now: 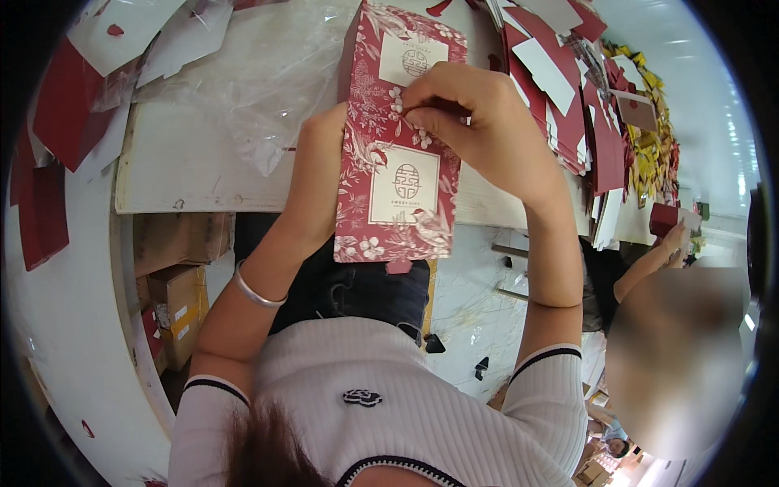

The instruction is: The person folds red paper envelopes and inserts small red paper strips into them. The person handles each envelope one at a time, folds the flaps, and places the finished items on the table.

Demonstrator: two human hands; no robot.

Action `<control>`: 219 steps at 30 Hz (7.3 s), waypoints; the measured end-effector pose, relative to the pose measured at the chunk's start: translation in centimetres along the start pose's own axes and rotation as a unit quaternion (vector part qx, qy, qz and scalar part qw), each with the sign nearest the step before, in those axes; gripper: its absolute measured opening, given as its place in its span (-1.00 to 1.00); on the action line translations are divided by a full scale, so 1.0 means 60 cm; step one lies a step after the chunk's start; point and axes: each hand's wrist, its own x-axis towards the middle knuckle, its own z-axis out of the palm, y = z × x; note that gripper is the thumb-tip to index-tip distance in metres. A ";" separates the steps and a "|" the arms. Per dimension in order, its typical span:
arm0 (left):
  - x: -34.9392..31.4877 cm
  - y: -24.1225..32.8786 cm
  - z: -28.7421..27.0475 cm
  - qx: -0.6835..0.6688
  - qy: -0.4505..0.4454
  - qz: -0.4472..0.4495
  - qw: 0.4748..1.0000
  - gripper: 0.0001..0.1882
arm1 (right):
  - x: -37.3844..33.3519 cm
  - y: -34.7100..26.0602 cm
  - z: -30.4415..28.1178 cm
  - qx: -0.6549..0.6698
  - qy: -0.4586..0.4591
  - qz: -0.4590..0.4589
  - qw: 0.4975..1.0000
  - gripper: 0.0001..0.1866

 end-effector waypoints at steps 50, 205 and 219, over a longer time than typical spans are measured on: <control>0.037 0.138 0.019 0.303 -0.058 0.256 0.916 -0.73 | -0.084 0.018 -0.041 0.321 -0.021 -0.053 0.945 0.18; -0.006 0.098 0.045 0.094 -0.052 0.228 0.968 -0.64 | -0.049 -0.022 0.084 0.437 0.420 -0.172 0.777 -0.66; 0.012 0.077 0.026 0.252 -0.124 0.331 0.901 -0.78 | -0.050 -0.023 0.077 0.296 0.409 -0.103 0.857 -0.77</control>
